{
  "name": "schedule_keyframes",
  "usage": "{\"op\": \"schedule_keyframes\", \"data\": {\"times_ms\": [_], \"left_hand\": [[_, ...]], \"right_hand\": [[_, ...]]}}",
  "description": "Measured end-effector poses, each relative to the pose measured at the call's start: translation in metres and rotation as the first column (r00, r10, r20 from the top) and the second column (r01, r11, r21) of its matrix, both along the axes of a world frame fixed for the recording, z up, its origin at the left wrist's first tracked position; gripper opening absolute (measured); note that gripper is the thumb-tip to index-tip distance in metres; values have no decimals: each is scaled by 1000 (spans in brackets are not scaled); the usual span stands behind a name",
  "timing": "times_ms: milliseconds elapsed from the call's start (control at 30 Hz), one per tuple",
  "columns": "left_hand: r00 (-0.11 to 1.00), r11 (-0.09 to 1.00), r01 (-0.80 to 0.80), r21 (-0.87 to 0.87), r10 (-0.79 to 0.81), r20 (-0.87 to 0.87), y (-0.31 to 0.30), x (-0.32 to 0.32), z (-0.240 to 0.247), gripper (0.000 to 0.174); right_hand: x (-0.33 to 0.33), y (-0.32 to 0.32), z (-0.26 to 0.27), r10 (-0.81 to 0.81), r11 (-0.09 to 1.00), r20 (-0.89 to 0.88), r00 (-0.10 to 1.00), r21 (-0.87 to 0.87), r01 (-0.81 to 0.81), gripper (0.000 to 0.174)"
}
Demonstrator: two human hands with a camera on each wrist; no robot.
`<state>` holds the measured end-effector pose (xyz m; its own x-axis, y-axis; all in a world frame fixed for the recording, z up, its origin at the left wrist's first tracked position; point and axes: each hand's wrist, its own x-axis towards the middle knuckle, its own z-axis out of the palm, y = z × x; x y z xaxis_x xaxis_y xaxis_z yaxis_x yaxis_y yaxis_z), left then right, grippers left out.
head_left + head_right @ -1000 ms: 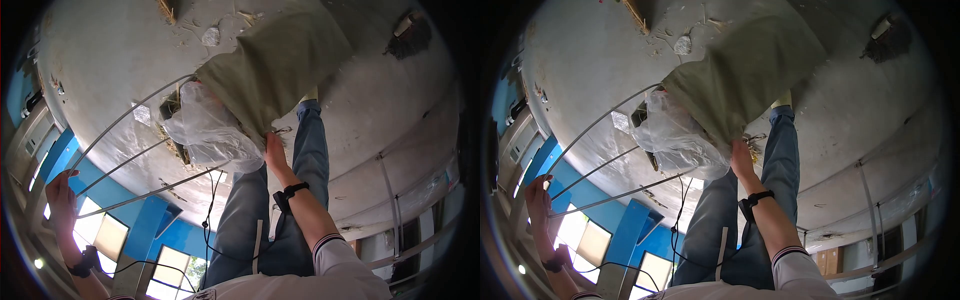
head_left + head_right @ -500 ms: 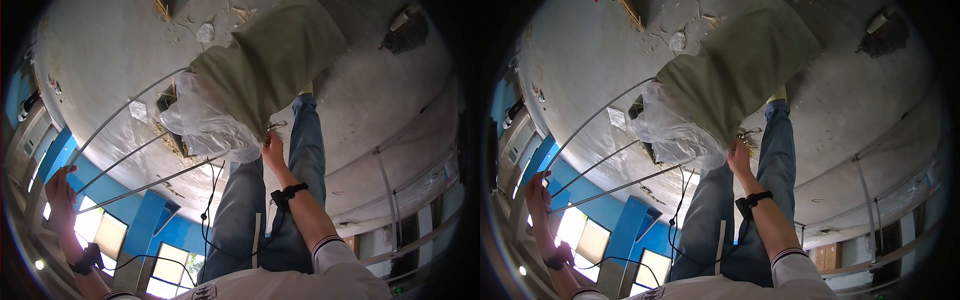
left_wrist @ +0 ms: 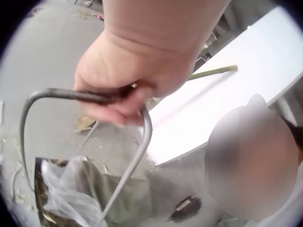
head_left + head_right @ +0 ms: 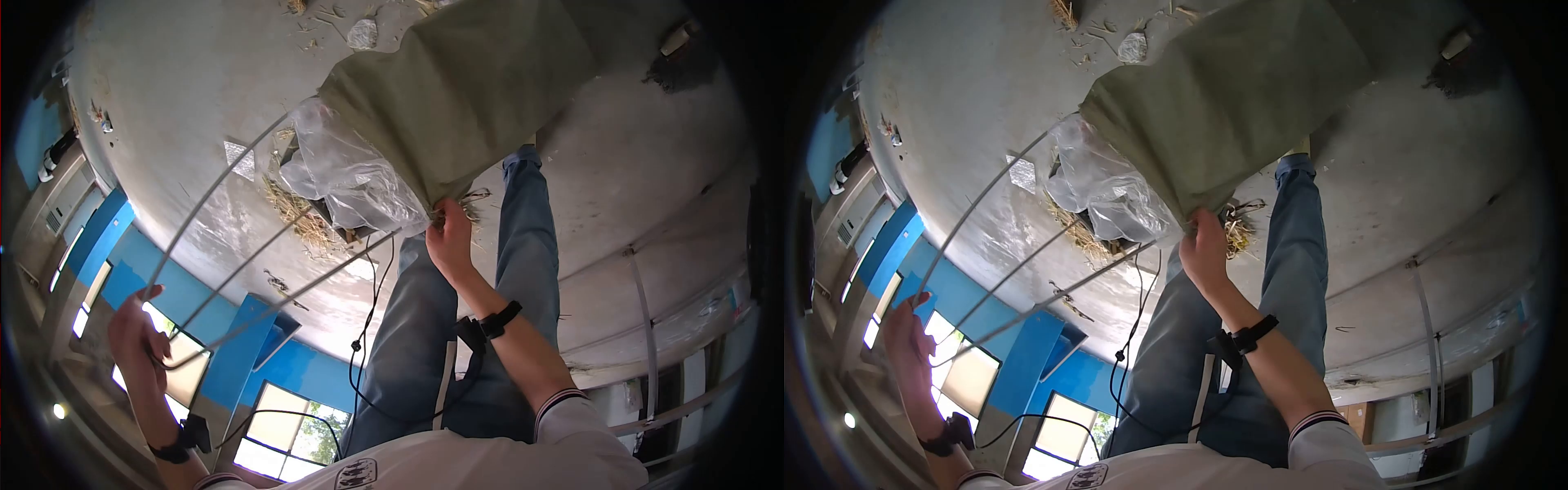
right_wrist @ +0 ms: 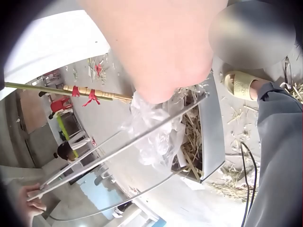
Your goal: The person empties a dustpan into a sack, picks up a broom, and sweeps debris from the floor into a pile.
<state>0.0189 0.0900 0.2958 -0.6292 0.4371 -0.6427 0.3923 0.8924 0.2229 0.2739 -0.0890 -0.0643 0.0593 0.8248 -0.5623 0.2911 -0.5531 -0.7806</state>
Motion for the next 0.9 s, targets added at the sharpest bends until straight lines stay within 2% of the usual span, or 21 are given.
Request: {"op": "schedule_keyframes", "data": {"times_ms": [33,100,167,200,233,267,300,367,400,433,500,533,567,633,667,700,733,767,800,833,900], "left_hand": [[998,999,-14,-48,17,67,3,26,6,41],[966,981,-92,-171,130,225,-3,62,24,54],[941,932,28,-360,96,323,-14,81,50,76],[942,934,27,-356,96,322,-22,95,53,76],[890,958,53,-281,82,449,-29,108,54,83],[819,978,71,-195,54,571,-33,115,57,91],[811,981,74,-179,45,584,-39,109,58,91],[828,962,204,-182,-71,556,-49,98,57,94],[742,858,481,-179,-290,605,-32,106,54,96],[738,862,482,-160,-301,604,-40,107,58,96],[645,888,457,51,-371,668,-53,109,66,94],[621,827,544,-139,-285,730,-39,112,89,93],[632,832,539,-133,-296,716,-38,116,107,93],[763,895,379,-236,-159,626,-34,124,145,89],[742,905,382,-187,-180,645,-23,121,170,79],[746,905,391,-165,-207,633,-17,126,195,79],[756,841,534,-89,-428,495,-14,130,221,83],[717,747,663,-42,-618,322,-12,136,245,88],[692,716,698,-38,-659,295,0,144,262,81],[723,777,627,58,-608,329,-4,141,270,79],[690,756,649,87,-633,350,-7,140,278,77]], "right_hand": [[-3,-1,-2,-9,1000,-1,1000,1,9,21],[-3,-6,-8,76,996,38,996,52,-78,23],[0,-6,-12,94,995,22,995,34,-95,22],[2,-9,-15,147,989,-29,989,-17,-148,20],[3,-4,-12,200,977,-78,977,-64,-205,19],[4,-1,-4,225,973,-109,968,-33,-230,19],[2,-1,1,226,973,-92,970,-21,-229,19],[3,-3,8,315,940,-267,911,-42,-337,26],[7,4,18,323,931,-373,870,-38,-362,31],[8,1,19,331,932,-361,872,-23,-363,31],[3,-5,25,316,929,-389,865,-59,-366,23],[0,-3,36,263,952,-441,858,-26,-305,21],[-6,-2,47,273,951,-449,851,-5,-308,21],[-18,9,66,298,955,-407,863,133,-267,21],[-25,15,80,340,927,-433,835,3,-375,25],[-27,30,99,342,931,-431,835,33,-364,25],[-28,45,122,343,939,-419,841,120,-323,29],[-28,61,143,349,935,-407,844,212,-285,34],[-20,72,158,449,893,-338,827,150,-424,41],[-13,77,174,470,882,-333,817,175,-437,41],[1,92,200,455,889,-365,812,143,-434,44]]}}
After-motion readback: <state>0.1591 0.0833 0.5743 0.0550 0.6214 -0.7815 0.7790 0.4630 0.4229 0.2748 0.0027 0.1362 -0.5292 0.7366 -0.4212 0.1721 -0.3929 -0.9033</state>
